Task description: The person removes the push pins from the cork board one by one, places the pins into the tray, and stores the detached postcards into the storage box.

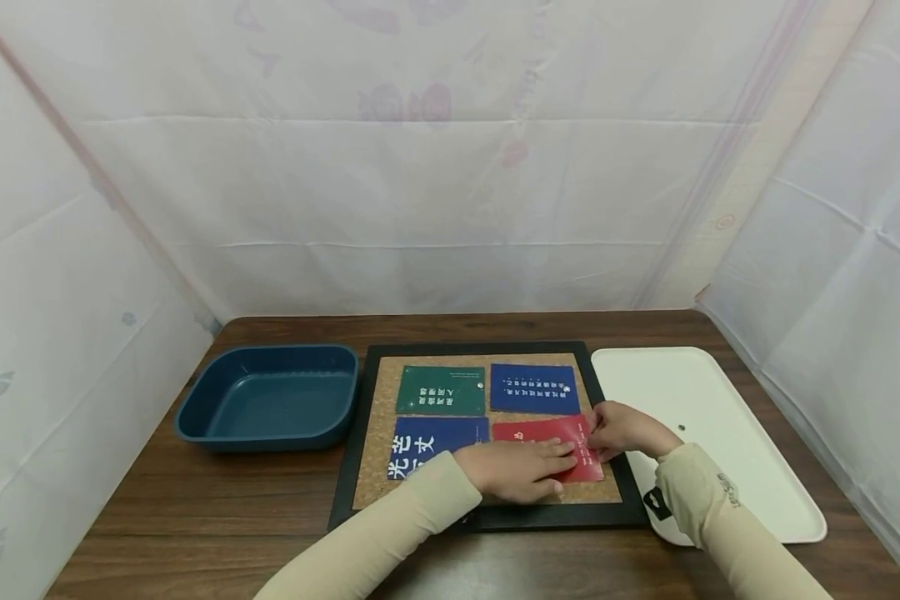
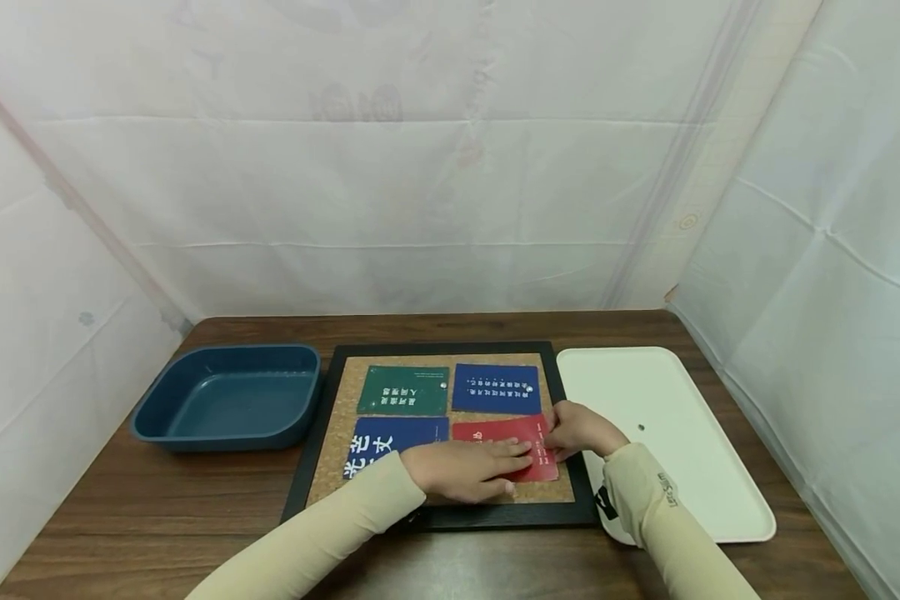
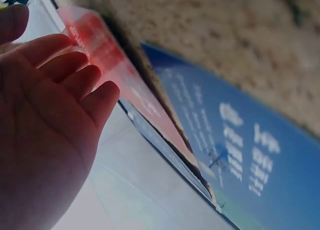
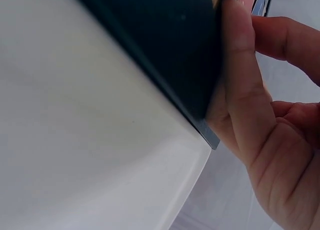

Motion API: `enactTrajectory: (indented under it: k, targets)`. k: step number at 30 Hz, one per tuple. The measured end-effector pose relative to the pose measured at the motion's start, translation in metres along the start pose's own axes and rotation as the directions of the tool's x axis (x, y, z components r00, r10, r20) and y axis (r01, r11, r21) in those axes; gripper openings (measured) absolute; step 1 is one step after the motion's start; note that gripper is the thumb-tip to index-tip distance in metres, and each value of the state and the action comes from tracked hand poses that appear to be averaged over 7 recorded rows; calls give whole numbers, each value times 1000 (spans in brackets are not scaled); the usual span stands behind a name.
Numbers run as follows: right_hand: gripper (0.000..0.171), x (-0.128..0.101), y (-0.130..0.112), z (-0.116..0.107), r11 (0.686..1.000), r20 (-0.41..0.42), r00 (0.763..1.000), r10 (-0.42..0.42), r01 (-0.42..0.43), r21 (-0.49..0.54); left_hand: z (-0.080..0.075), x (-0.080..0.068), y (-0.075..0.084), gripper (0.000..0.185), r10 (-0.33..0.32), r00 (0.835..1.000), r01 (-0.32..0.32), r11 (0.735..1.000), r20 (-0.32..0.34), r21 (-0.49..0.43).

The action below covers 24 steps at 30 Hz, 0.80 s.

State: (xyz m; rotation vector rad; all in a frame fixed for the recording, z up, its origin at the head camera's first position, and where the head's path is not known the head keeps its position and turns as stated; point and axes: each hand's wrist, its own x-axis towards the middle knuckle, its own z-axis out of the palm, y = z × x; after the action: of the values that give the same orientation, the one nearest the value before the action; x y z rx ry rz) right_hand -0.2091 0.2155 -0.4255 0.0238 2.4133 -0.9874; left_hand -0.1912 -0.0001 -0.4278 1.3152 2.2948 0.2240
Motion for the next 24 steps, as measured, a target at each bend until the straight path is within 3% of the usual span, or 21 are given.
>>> enactTrajectory:
  k: [10,19,24]
  targets:
    - [16,1,3,0,1000,-14,1000,2,-1,12,-15,-16,-11,55,-27,990,17,997,-142,-71]
    - [14,2,4,1,1000,-30,1000,-5,5,21,-28,-40,-34,52,-68,961,11,978,-267,-210]
    - [14,1,5,1,1000,-32,999,-10,11,28,-33,-59,-51,51,-127,937,34,960,-324,-278]
